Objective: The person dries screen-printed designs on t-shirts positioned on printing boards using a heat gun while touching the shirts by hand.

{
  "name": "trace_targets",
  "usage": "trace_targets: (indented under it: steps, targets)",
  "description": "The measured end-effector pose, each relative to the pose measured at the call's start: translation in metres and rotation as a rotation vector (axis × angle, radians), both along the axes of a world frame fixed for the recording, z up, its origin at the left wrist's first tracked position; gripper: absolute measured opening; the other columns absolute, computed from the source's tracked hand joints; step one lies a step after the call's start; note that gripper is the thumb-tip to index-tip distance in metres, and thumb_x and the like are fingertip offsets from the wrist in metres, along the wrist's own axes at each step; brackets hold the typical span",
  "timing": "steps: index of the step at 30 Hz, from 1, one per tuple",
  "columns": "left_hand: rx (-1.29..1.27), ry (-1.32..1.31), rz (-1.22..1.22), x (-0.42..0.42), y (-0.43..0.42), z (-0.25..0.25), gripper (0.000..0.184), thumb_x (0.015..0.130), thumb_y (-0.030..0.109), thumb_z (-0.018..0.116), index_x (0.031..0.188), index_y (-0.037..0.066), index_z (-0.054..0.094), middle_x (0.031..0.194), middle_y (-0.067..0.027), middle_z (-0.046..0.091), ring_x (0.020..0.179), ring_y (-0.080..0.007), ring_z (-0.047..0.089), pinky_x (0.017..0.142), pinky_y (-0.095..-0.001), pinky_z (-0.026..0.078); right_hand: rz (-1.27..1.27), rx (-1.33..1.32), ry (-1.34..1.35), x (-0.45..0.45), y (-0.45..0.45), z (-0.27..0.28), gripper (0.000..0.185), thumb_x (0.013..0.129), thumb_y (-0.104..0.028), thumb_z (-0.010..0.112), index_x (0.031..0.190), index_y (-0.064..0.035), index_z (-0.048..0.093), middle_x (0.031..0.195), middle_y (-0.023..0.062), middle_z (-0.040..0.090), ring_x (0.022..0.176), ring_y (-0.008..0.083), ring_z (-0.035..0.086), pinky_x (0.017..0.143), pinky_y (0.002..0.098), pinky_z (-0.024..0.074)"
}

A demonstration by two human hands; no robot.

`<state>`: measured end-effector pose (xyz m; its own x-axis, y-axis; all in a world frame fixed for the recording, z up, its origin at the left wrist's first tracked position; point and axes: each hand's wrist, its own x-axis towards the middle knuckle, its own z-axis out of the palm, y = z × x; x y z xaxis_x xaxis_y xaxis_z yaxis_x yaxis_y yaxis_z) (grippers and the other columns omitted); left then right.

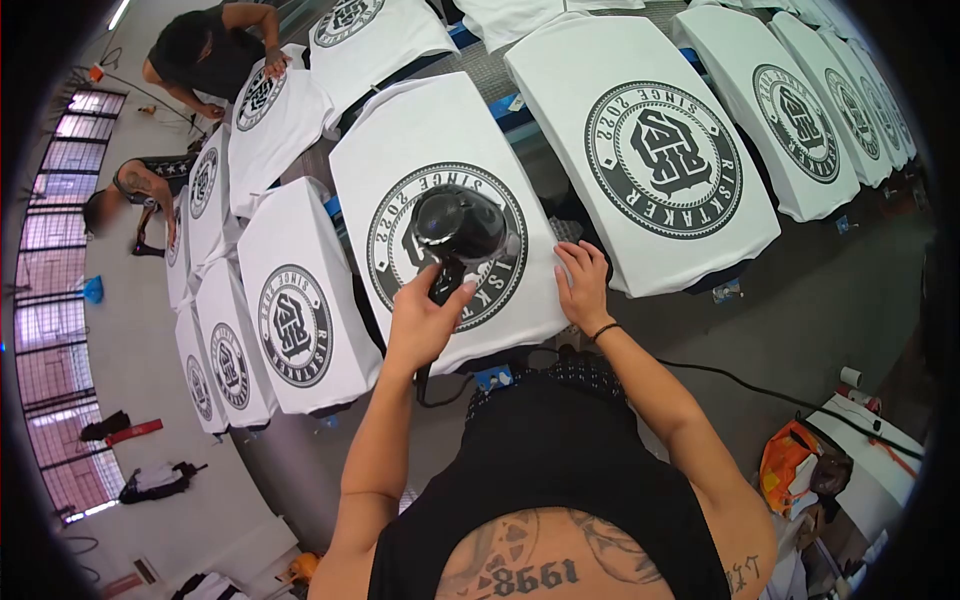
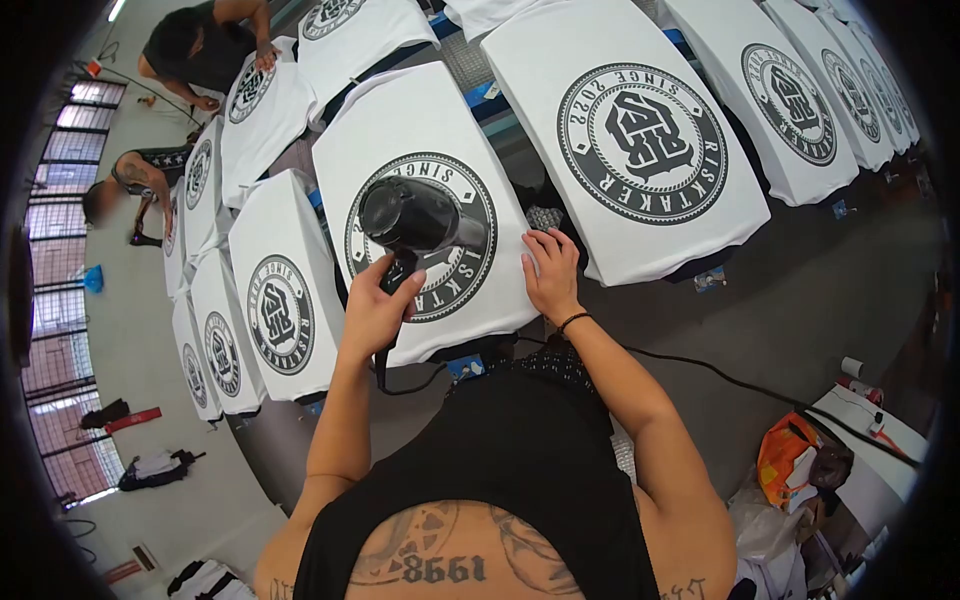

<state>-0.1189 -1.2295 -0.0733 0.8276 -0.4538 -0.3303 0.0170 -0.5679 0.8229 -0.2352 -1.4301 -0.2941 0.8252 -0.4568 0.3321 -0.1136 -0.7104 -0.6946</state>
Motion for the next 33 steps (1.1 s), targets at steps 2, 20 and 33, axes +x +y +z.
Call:
trace_targets:
  steps: [2, 20, 33]
  targets:
    - [0.015, 0.073, 0.037, -0.011, 0.01, 0.001, 0.051, 0.091, 0.027, 0.075, 0.123, -0.011, 0.062, 0.061, -0.0036, 0.062, 0.052, -0.0075, 0.057, 0.049, -0.0249, 0.045, 0.051, -0.026, 0.027, 0.005, -0.003, 0.001, 0.035, 0.094, -0.016, 0.063, 0.128, -0.0086, 0.064, 0.135, 0.0049, 0.058, 0.13, 0.0325, 0.044, 0.111, 0.0473, 0.032]
    - [-0.05, 0.107, 0.668, -0.078, 0.145, 0.009, 0.025, 0.094, 0.02, 0.073, 0.101, -0.002, 0.064, 0.071, -0.0013, 0.062, 0.055, -0.0068, 0.057, 0.049, -0.0229, 0.045, 0.335, -0.462, 0.373, 0.062, 0.024, -0.002, 0.075, 0.099, -0.052, 0.05, 0.156, -0.0051, 0.036, 0.168, 0.0032, 0.024, 0.154, 0.0418, 0.012, 0.119, 0.0673, 0.0035]
    - [-0.145, -0.057, 0.775, 0.035, 0.177, -0.016, 0.021, 0.095, 0.018, 0.071, 0.089, 0.002, 0.06, 0.07, -0.0019, 0.058, 0.054, -0.0092, 0.055, 0.046, -0.0258, 0.044, 0.285, -0.462, 0.334, 0.063, 0.031, -0.001, 0.071, 0.098, -0.047, 0.054, 0.155, -0.0076, 0.039, 0.167, 0.0027, 0.028, 0.153, 0.0411, 0.015, 0.121, 0.0641, 0.0053]
